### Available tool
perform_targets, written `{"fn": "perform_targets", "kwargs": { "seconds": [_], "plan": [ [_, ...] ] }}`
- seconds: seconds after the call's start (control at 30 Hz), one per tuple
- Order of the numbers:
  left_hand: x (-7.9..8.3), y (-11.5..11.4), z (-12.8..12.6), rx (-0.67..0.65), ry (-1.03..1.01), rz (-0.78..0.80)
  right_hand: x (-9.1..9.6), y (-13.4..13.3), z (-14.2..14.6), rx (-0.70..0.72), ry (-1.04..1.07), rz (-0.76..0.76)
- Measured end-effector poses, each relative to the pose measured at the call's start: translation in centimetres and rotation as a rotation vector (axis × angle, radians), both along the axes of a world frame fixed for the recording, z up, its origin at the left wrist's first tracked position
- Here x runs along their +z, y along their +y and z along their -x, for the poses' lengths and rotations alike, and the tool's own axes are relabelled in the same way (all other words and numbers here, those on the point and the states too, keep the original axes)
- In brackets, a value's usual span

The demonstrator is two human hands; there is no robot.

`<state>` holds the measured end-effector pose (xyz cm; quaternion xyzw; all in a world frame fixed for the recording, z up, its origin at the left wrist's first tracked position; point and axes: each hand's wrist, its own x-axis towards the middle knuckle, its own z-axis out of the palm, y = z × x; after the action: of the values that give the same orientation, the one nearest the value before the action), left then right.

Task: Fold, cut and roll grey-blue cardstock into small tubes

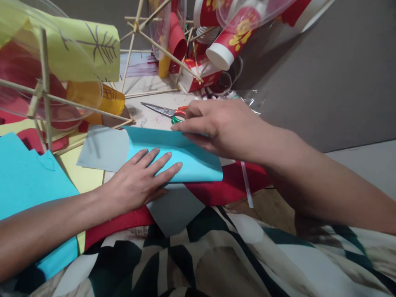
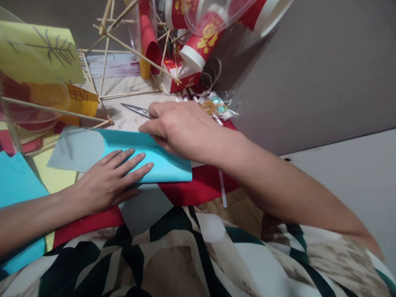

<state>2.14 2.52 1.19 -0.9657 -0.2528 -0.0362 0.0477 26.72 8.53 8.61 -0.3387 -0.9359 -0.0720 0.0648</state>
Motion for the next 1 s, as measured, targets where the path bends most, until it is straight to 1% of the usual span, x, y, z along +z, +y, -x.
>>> {"fn": "perform_targets", "kwargs": {
  "seconds": [0.17,0.3,0.4,0.53,0.6,0.7,0.77,0.83,0.93,1.0],
  "plan": [
    [0.1,0.0,0.0,0.011,-0.021,0.043,-0.8,-3.1,-0.4,0.102,-0.071,0.01],
    [0.3,-0.1,0.0,0.027,-0.005,0.056,-1.8,-4.0,-0.7,0.117,-0.096,0.015],
    [0.3,-0.3,0.0,0.022,0.001,0.037,-2.5,-3.9,-0.9,0.097,-0.134,0.04],
    [0.1,-0.4,0.0,0.021,0.01,0.006,-3.3,-3.1,-1.4,0.071,-0.175,0.083],
    [-0.1,-0.5,0.1,0.004,0.017,-0.011,-3.7,-2.7,-1.6,0.07,-0.158,0.107],
    [-0.2,-0.5,0.3,-0.024,0.006,-0.051,-3.9,-2.2,-1.9,0.044,-0.072,0.156],
    [-0.1,-0.5,0.4,-0.03,-0.018,-0.072,-3.5,-2.0,-2.0,0.001,0.013,0.213],
    [0.2,-0.6,0.6,-0.029,-0.044,-0.079,-2.8,-1.8,-2.2,-0.087,0.127,0.239],
    [0.9,-0.6,0.8,-0.009,-0.102,-0.092,-1.9,-2.2,-2.7,-0.281,0.397,0.159],
    [1.4,-0.5,0.9,0.007,-0.137,-0.1,-2.0,-3.1,-3.3,-0.412,0.558,0.104]
  ]
}}
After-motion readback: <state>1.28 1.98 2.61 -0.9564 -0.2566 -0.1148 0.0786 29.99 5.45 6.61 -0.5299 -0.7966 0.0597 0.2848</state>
